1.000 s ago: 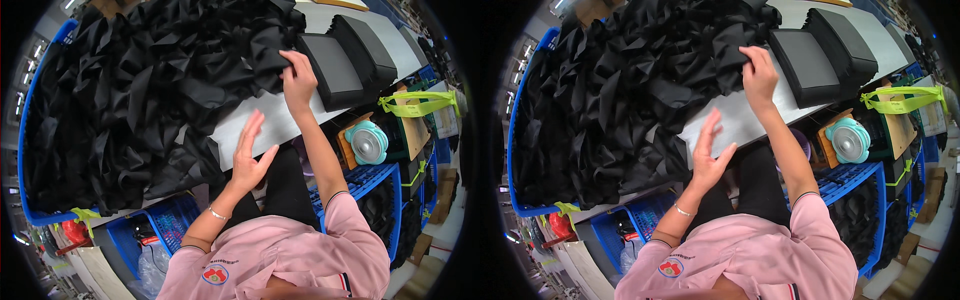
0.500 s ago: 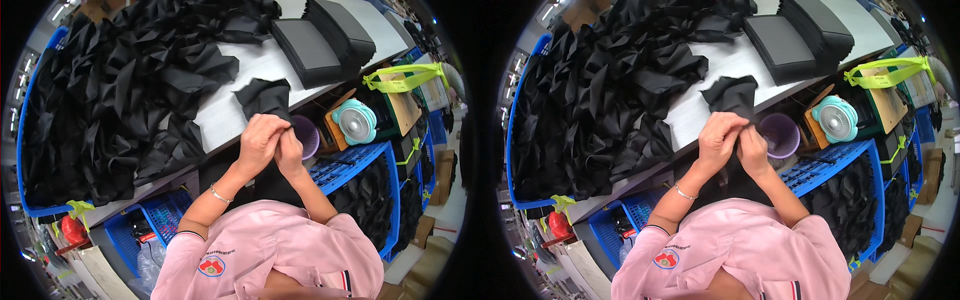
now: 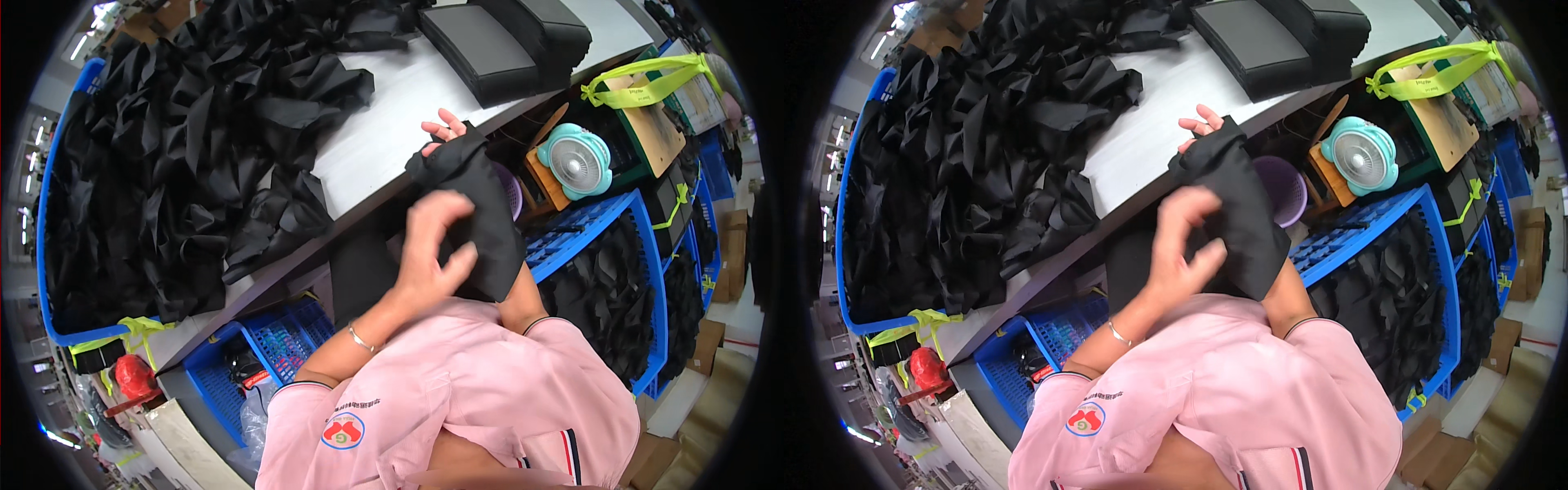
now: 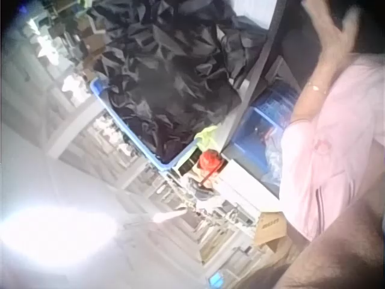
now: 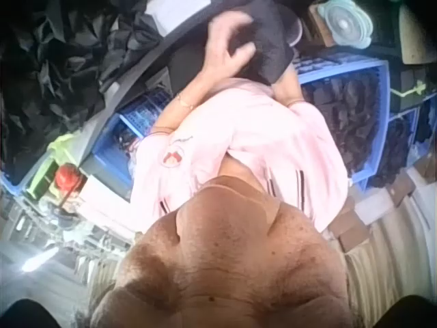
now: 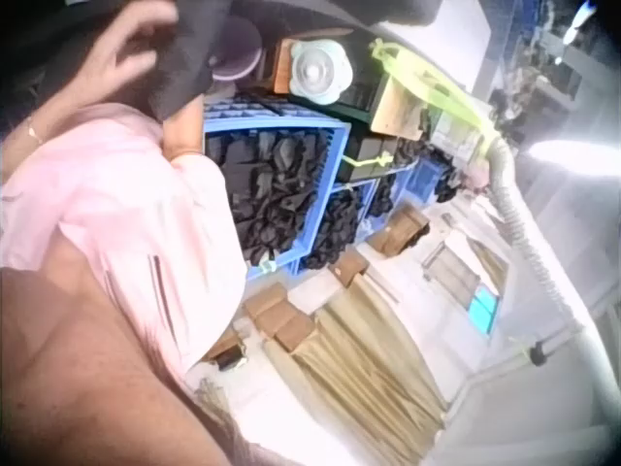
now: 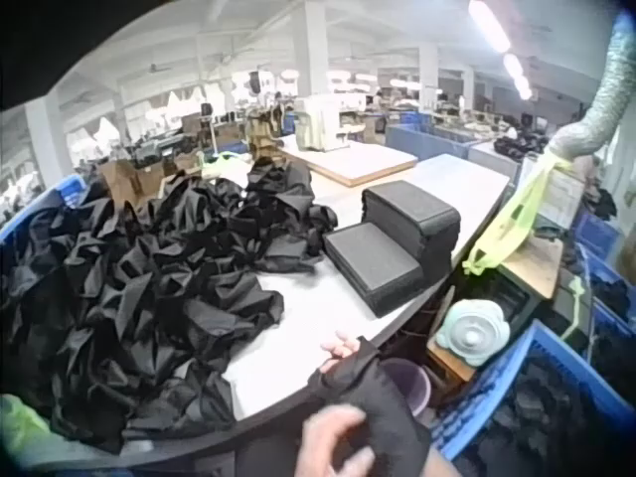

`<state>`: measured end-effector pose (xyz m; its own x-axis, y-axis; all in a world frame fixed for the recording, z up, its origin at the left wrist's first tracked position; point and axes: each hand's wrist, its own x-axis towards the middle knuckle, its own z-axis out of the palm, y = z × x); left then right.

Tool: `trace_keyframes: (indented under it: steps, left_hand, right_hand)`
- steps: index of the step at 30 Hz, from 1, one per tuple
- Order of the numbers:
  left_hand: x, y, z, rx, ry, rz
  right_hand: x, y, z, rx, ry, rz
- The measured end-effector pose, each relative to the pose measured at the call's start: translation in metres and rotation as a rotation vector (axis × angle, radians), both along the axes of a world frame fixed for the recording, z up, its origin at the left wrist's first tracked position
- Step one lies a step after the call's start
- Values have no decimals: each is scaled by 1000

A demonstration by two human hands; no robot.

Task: Inspecting and preparing black fabric components, possibly for sports or recreational goods, by unfolding and checking their shape.

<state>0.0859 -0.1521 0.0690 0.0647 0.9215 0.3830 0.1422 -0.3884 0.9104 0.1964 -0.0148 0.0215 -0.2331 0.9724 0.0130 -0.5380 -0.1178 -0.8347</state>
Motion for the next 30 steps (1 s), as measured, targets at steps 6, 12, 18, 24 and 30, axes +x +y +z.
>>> trace_keyframes:
  steps: [6,12,18,24,30]
  left_hand:
    - [-18,51,-6,0,155,343]
    - [-42,63,-17,-533,-697,-44]
    - [-25,43,-15,-80,-105,320]
    - [15,-29,6,398,245,59]
    - [5,-22,-17,-73,-130,-66]
  right_hand:
    - [-28,-30,13,-2,-63,-181]
    - [6,-92,25,-48,-149,-178]
    - [31,-117,31,201,-489,-216]
    - [47,-98,46,827,-1250,-331]
    - [39,-46,25,1251,-2763,-553]
